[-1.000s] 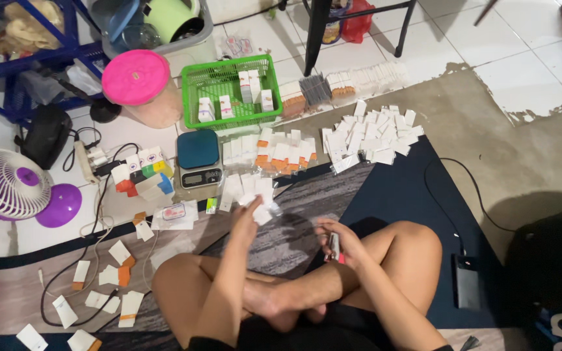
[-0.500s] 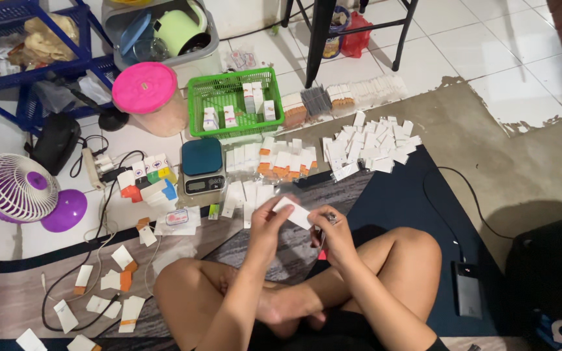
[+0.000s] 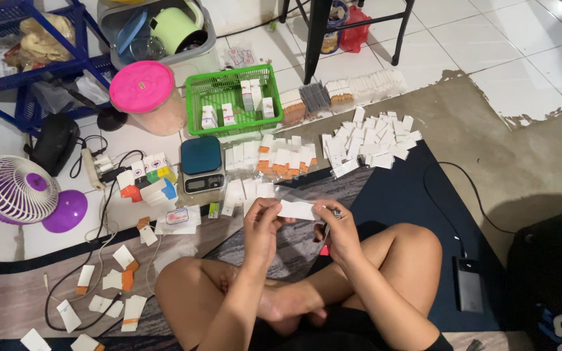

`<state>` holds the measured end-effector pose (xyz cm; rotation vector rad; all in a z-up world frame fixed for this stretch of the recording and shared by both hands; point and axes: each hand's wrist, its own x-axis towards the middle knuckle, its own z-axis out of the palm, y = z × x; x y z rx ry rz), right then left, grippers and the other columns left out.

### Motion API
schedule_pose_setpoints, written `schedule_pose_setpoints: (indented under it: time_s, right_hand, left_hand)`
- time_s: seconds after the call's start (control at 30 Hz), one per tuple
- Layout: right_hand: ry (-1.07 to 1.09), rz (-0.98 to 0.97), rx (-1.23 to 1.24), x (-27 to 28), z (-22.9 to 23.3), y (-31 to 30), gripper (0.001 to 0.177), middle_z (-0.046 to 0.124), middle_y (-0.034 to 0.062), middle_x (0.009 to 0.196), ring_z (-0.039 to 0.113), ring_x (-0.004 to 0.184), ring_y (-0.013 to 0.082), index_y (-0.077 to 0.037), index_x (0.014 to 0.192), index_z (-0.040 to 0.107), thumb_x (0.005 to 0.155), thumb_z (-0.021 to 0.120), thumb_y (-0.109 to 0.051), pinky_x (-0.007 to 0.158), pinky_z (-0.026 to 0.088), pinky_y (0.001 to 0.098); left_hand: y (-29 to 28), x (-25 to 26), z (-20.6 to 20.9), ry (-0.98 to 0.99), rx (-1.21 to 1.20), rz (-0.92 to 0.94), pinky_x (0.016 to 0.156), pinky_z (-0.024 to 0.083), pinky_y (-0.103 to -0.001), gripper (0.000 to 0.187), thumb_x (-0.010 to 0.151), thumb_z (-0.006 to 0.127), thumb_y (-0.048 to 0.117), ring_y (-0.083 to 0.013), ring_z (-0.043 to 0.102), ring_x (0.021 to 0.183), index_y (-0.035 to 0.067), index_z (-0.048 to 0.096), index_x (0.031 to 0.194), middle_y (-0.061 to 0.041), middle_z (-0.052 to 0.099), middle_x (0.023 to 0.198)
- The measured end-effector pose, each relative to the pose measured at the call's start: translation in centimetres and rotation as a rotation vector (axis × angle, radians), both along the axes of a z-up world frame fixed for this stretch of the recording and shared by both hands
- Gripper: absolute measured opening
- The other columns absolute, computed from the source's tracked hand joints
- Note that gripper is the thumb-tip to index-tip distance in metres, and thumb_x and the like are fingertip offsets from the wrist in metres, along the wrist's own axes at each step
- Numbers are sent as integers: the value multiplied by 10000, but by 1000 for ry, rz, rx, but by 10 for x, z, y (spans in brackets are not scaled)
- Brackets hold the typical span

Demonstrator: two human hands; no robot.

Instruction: The person folds small white and orange paper strips by hand while sitting on the floor, placing the completed strips into a stack or container.

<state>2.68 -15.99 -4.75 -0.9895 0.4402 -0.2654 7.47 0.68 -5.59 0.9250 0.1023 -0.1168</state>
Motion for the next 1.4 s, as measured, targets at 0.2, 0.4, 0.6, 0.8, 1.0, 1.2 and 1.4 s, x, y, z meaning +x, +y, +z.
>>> schedule_pose_setpoints:
  time_s: [0.2, 0.4, 0.6, 0.8, 1.0, 1.2, 1.4]
  right_hand:
    - [-33, 6, -112, 6, -8, -13, 66, 617, 125, 742, 508, 413, 179, 27, 973, 831, 928, 846, -20, 323, 349, 274]
    - [-37, 72, -282, 3, 2, -25, 70, 743, 180, 755, 613, 379, 202, 37, 934, 867, 870, 894, 33, 333, 450, 305]
    - [-41, 297, -323, -9, 19, -50, 219, 750, 314, 613, 634, 344, 229, 72, 1170, 867, 984, 819, -32, 208, 421, 279]
    - [-223, 368, -313, -16, 36, -66, 140, 810, 347, 755, 789, 490, 343, 108, 1052, 876, 930, 809, 118, 362, 639, 371]
    - [-473, 555, -434, -15, 44, -79, 141, 858, 330, 789, 789, 456, 262, 91, 947, 895, 867, 794, 148, 231, 512, 241]
    - [-568, 593, -675, -11, 74, -78, 256, 895, 257, 1069, 840, 857, 266, 8, 1114, 934, 906, 947, -140, 631, 652, 405]
    - [-349, 290, -758, -8, 35, -62, 162, 890, 144, 884, 796, 768, 213, -37, 984, 948, 838, 1013, -60, 716, 613, 353]
  left_hand:
    - [13, -8, 30, -136, 222, -166, 759, 750, -426, 179, 987, 845, 65, -290, 833, 803, 18, 727, 1114, -151, 764, 944]
    - [19, 5, 25, -97, 382, -242, 714, 753, -404, 148, 944, 922, 11, -276, 858, 757, -21, 866, 1077, -225, 857, 864]
    - [31, 11, 24, -97, 364, -280, 709, 763, -417, 150, 956, 934, 44, -254, 851, 813, -39, 849, 1048, -181, 848, 936]
    - [42, 3, 78, -308, 539, -409, 788, 747, -378, 155, 940, 913, -1, -187, 823, 898, 0, 880, 1091, -129, 863, 920]
    - [59, 9, 128, -707, 623, -627, 763, 649, -437, 99, 1024, 809, 19, -213, 768, 879, 6, 892, 1076, -183, 860, 952]
    - [58, 14, 121, -717, 582, -576, 837, 643, -421, 299, 940, 917, 247, -235, 797, 950, 3, 903, 1112, -175, 881, 1013]
    - [25, -6, 88, -338, 396, -232, 706, 767, -380, 568, 899, 930, -53, -227, 853, 854, -68, 729, 1431, -185, 853, 1038]
